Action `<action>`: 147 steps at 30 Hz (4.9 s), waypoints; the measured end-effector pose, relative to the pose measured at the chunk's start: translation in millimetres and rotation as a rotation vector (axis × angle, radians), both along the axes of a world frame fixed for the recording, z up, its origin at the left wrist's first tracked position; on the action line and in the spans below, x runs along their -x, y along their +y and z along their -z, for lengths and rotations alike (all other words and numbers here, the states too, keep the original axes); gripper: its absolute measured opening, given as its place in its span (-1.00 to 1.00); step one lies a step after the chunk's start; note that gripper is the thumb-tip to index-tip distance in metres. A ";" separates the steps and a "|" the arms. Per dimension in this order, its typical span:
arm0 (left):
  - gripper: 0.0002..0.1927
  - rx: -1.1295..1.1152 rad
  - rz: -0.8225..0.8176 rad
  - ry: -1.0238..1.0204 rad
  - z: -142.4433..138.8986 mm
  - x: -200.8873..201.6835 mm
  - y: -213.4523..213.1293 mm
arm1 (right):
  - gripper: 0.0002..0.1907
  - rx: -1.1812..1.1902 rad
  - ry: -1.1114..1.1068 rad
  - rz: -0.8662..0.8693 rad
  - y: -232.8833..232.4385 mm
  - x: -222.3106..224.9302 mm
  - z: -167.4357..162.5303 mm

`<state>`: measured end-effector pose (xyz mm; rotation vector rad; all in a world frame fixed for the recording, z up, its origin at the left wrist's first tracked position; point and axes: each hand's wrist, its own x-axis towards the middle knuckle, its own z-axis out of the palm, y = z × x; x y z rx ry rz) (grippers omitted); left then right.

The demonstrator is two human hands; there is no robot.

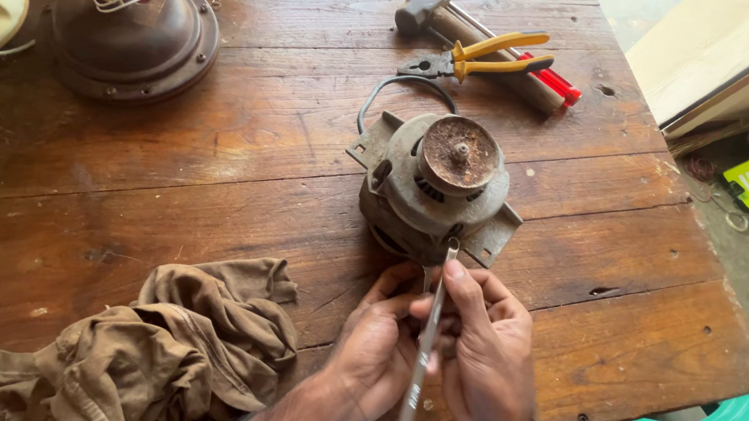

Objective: The person uses a combination wrench and a socket wrench to loosen and remove bolts from the side of an electric motor on a wooden workbench, holding the motor steady with the other hand. They briefly handle a small pin-like part, wipe a bolt with a cloth, and continue working on the motor bolts.

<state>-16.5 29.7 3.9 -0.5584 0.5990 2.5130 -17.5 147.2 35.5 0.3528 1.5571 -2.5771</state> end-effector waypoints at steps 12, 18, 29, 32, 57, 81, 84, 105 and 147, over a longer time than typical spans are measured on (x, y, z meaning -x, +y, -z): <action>-0.69 -0.230 -0.105 0.125 37.4 3.5 7.8 | -0.65 0.054 -0.260 -0.062 -4.1 -2.2 -11.9; -0.62 -0.024 -0.065 0.009 17.3 4.8 6.2 | -0.69 -0.745 -0.178 -0.226 58.9 6.8 -35.9; -0.60 0.011 -0.042 0.003 14.5 4.6 4.1 | -0.74 -0.573 -0.011 0.024 75.5 8.7 -58.6; -0.59 -0.014 -0.051 0.022 16.4 4.8 5.2 | -0.76 -0.761 0.192 -0.006 53.3 7.1 -36.6; -0.55 -0.026 -0.061 0.007 11.0 5.0 4.1 | -0.84 -1.007 0.556 0.278 -8.2 18.9 -13.5; -0.60 -0.018 -0.059 0.039 16.5 4.8 5.2 | -0.84 -1.112 0.463 0.257 -9.4 13.2 -24.3; -0.59 -0.032 -0.058 0.049 14.6 4.8 4.0 | -0.84 -1.125 0.473 0.242 -8.4 13.7 -25.1; -0.60 -0.050 -0.071 0.058 20.8 4.6 7.1 | -0.86 -1.176 0.348 0.210 -13.7 13.0 -42.6; -0.57 -0.003 -0.036 0.078 15.3 -1.0 3.6 | -0.85 -1.198 0.405 0.167 -4.1 11.6 -29.7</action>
